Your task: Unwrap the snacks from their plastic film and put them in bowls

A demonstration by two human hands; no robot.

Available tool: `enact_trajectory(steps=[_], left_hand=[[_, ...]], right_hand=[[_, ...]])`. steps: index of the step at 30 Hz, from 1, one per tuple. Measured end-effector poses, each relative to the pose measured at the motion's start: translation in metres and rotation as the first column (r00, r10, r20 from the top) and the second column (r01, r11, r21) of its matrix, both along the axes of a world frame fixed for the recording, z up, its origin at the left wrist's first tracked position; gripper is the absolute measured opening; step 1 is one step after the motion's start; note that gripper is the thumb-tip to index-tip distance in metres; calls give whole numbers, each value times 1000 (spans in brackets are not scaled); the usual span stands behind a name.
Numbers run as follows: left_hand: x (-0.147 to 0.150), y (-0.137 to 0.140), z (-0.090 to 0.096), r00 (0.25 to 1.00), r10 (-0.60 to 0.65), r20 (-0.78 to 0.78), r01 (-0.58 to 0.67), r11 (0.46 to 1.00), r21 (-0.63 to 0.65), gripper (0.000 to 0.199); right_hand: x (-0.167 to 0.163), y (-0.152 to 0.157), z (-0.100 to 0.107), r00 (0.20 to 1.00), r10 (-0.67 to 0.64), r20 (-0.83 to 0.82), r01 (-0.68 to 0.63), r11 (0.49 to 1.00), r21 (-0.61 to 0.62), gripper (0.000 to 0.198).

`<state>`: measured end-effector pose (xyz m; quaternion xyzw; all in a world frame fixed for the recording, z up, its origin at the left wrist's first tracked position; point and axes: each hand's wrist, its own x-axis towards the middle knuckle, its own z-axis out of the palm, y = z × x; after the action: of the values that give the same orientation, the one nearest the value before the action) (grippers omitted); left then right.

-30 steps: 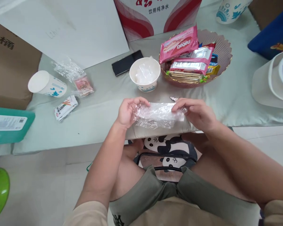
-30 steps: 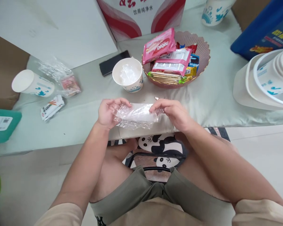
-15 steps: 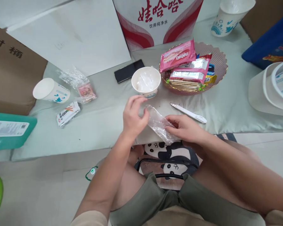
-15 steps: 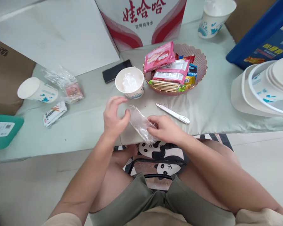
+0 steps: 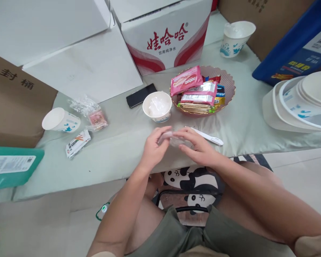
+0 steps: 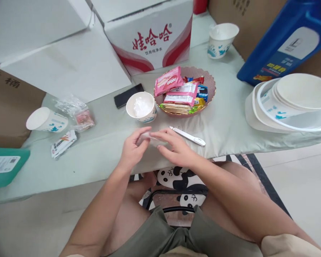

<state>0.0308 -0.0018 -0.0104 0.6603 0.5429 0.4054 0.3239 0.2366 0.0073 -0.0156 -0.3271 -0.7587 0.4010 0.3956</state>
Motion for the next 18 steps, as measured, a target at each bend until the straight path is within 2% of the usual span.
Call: enact_trajectory(steps=[1,2,3,5,6,7,8,9,10,11,12,13,15,16,18], left_hand=[[-5,2,2,995,96,11,-96,993,74,23],[-11,5,5,976,217,27,-219,961,166,20],[-17,9,9,937,347,45,-346,899,269,16],[-27,21,20,834,549,57,-509,727,461,12],[-30,29,26,790,612,39,-533,653,537,11],[-31,38,32,763,647,-10,-518,620,590,10],[-30,48,39,744,664,-75,-487,615,621,9],[-27,57,45,741,651,-165,-439,655,615,10],[-24,67,50,767,561,-310,-344,768,540,11],[-20,76,55,788,394,-473,-215,896,390,14],[-16,84,60,780,194,-594,-96,976,193,16],[-13,91,65,750,4,-662,2,1000,8,17],[-9,103,73,667,-250,-702,99,963,-249,16],[-8,109,76,633,-305,-712,103,944,-312,18],[-5,122,79,588,-329,-739,53,927,-371,25]], right_hand=[[1,1,1,996,-88,-12,88,995,38,34],[3,1,3,984,-176,-27,178,982,65,32],[6,2,4,967,-252,-42,255,964,81,29],[12,5,7,937,-343,-67,348,934,78,24],[14,7,9,929,-363,-72,367,928,64,23],[16,8,9,926,-372,-72,376,925,50,22],[17,9,10,925,-374,-69,377,925,38,23],[18,9,10,926,-372,-64,375,927,32,23],[18,10,9,928,-369,-59,371,928,30,22],[18,10,9,929,-365,-55,367,930,32,22],[18,10,9,931,-360,-54,362,932,34,22],[18,9,9,933,-355,-55,357,933,36,22],[18,9,10,934,-353,-58,355,934,34,24],[18,9,10,933,-357,-57,359,933,33,24],[17,10,10,930,-365,-54,367,930,36,25]])
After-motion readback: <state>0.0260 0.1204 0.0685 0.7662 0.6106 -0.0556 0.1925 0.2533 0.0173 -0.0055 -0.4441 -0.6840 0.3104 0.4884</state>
